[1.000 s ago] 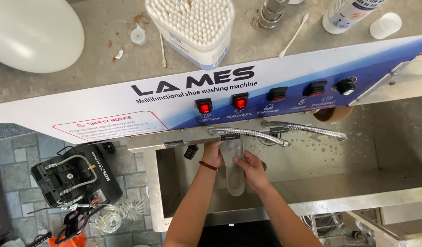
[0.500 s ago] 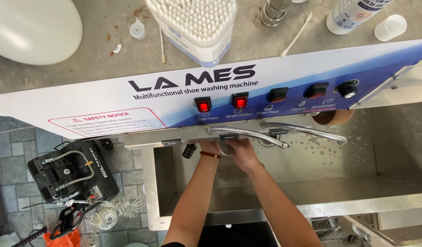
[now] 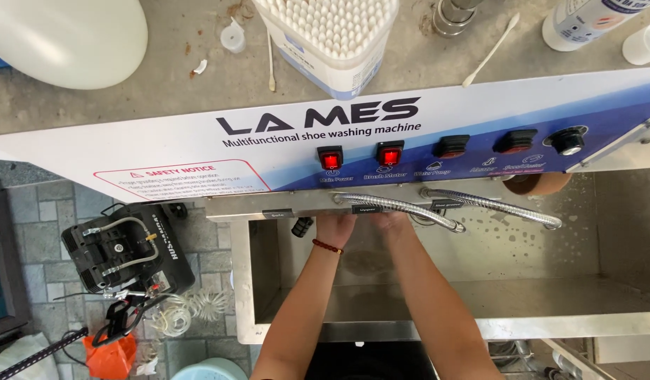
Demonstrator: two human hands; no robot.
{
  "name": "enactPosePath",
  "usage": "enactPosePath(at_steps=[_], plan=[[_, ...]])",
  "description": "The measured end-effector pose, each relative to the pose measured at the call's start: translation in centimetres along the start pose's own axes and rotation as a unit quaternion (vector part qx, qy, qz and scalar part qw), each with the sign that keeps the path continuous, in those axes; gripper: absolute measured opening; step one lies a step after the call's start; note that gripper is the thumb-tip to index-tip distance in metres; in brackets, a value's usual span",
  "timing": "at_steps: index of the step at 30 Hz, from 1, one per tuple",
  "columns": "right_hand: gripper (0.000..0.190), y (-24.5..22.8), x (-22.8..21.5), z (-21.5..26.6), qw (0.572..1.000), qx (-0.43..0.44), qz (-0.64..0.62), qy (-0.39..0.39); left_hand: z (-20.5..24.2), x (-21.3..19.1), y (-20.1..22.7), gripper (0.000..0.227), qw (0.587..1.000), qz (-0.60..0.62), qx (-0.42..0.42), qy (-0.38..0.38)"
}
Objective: The recorder is washing and scrubbing shoe insoles using a specialized shoe washing station.
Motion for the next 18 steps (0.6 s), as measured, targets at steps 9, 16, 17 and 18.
enactPosePath(at_steps=[9,16,17,18], plan=[[0.032,1.5,0.1,0.4,0.999,-0.041,0.021,-0.012,1.0,0.5,1.0,0.036,0.998,-0.011,0.022,0.062],[0.025,3.3,-1.2,0.8,0.997,-0.079,-0.006,-0.018,-1.1,-1.5,2.9,0.042,1.0,0.012,0.01,-0.014],[0.025,3.2,-1.2,1.8,0.997,-0.08,-0.006,-0.014,-1.3,-2.0,2.8,0.043,1.0,0.011,0.009,-0.022],[0.021,3.1,-1.1,2.9,0.995,-0.071,0.063,-0.009,-1.5,-2.3,2.7,0.044,0.999,0.011,0.007,-0.03]])
Point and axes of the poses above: each hand's wrist, its own z-axis away from the middle knuckle, its own x-axis out of the palm, y = z × x, the point moved 5 cm from there along -z, towards the middle knuckle, and after that the axes turned 7 degrees about z, right-handed, at the moved point
